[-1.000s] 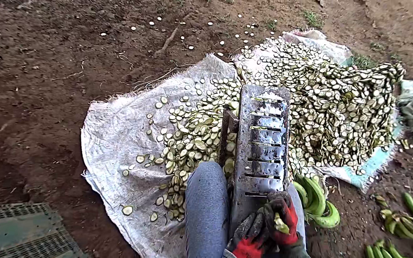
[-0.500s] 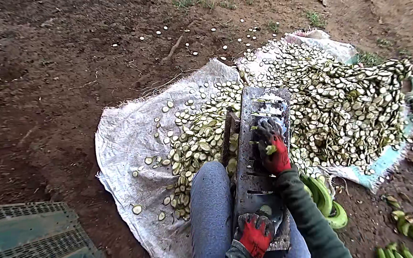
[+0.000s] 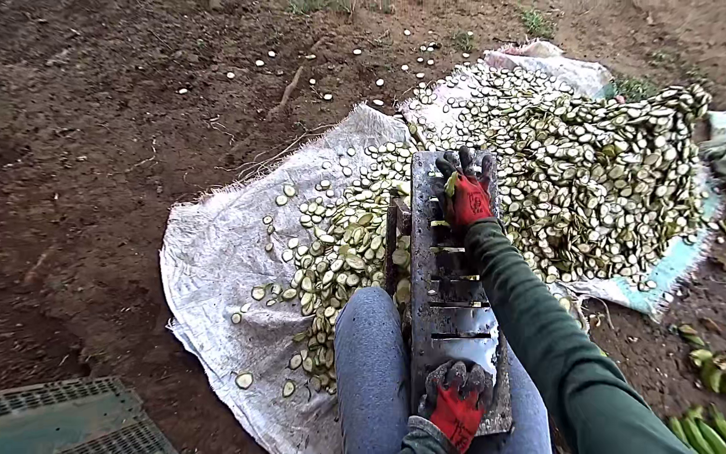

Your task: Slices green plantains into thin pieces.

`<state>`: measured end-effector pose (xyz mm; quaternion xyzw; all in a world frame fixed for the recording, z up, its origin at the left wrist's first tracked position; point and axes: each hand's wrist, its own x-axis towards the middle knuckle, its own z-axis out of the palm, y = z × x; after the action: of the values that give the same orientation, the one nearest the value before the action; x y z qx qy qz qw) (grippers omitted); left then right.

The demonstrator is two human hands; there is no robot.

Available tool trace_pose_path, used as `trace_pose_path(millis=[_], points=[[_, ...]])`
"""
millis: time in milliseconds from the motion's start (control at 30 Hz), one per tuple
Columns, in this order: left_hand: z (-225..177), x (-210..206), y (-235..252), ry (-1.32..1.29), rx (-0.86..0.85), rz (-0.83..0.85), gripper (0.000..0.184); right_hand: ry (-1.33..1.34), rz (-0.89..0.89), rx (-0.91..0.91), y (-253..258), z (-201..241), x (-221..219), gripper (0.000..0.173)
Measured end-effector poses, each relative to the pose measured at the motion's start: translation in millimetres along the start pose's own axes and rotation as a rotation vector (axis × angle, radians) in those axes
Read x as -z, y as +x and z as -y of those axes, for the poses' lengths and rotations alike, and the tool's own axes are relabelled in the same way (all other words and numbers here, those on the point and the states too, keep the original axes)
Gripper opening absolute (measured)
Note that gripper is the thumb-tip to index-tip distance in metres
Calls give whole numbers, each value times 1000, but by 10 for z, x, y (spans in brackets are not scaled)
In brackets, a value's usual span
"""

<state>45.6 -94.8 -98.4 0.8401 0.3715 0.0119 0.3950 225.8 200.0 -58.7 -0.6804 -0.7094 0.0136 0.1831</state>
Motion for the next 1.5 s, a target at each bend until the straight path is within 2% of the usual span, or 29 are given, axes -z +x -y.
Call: trace_pose_path(millis=[33, 100, 167, 233, 300, 367, 400, 467, 567, 633, 700, 767, 800, 867, 933, 1033, 1133, 1200, 1233, 1267, 1333, 1400, 1433, 1500], points=[[-22, 5, -74, -46, -6, -19, 33, 29, 0, -2, -58, 20, 0, 60], [-52, 22, -166, -74, 6, -28, 30, 81, -53, 92, -602, 28, -31, 59], [-104, 86, -177, -127, 85, 40, 33, 143, -127, 153, -1563, 60, -110, 56], [-122, 160, -159, -144, 138, 121, 36, 165, -184, 116, -2509, 165, -161, 55], [-51, 39, -205, -86, 57, -44, 31, 109, -129, 61, -2948, 226, -156, 60], [88, -238, -267, 70, -60, -276, 28, 61, -72, 44, -2665, 231, -109, 67], [151, -335, -298, 155, -95, -313, 31, 31, -21, 35, -2351, 219, -75, 69], [160, -354, -374, 264, -115, -255, 38, 16, 165, -4, -1584, 193, 53, 69], [186, -492, -379, 382, -119, -434, 27, -38, 99, -46, -594, 92, 10, 72], [266, -564, -417, 353, -191, -508, 24, -28, 133, -132, -254, 123, 42, 72], [231, -460, -499, 225, -218, -436, 24, -43, 158, -182, -340, 163, 70, 68], [227, -421, -534, 215, -226, -425, 23, 5, 170, -167, -923, 233, 86, 53], [198, -377, -543, 180, -216, -363, 24, 14, 220, -171, -1309, 265, 87, 56], [166, -303, -548, 130, -215, -202, 26, 12, 235, -183, -2083, 321, 53, 74], [203, -353, -500, 183, -275, -220, 25, -2, 240, -226, -2376, 340, 88, 86], [198, -365, -501, 164, -355, -183, 22, -28, 275, -299, -1841, 282, 115, 84], [190, -274, -481, 107, -380, -17, 24, -53, 75, -300, -1093, 126, -36, 92], [207, -301, -466, 73, -380, 25, 25, 11, 18, -384, -678, 76, -37, 86], [217, -297, -462, 46, -362, 51, 27, 82, 43, -452, -507, 99, 42, 82], [234, -301, -456, 26, -362, 34, 28, 169, 22, -525, -374, 102, 119, 72], [265, -307, -454, 4, -379, -63, 29, 414, -138, -706, -241, 49, 302, 51], [391, -295, -358, 47, -431, -258, 26, 655, -335, -801, -418, -139, 465, 42], [486, -252, -259, 79, -465, -384, 22, 689, -434, -748, -700, -276, 472, 42], [645, 35, -42, 129, -485, -598, 21, 596, -517, -606, -1679, -646, 330, 46]])
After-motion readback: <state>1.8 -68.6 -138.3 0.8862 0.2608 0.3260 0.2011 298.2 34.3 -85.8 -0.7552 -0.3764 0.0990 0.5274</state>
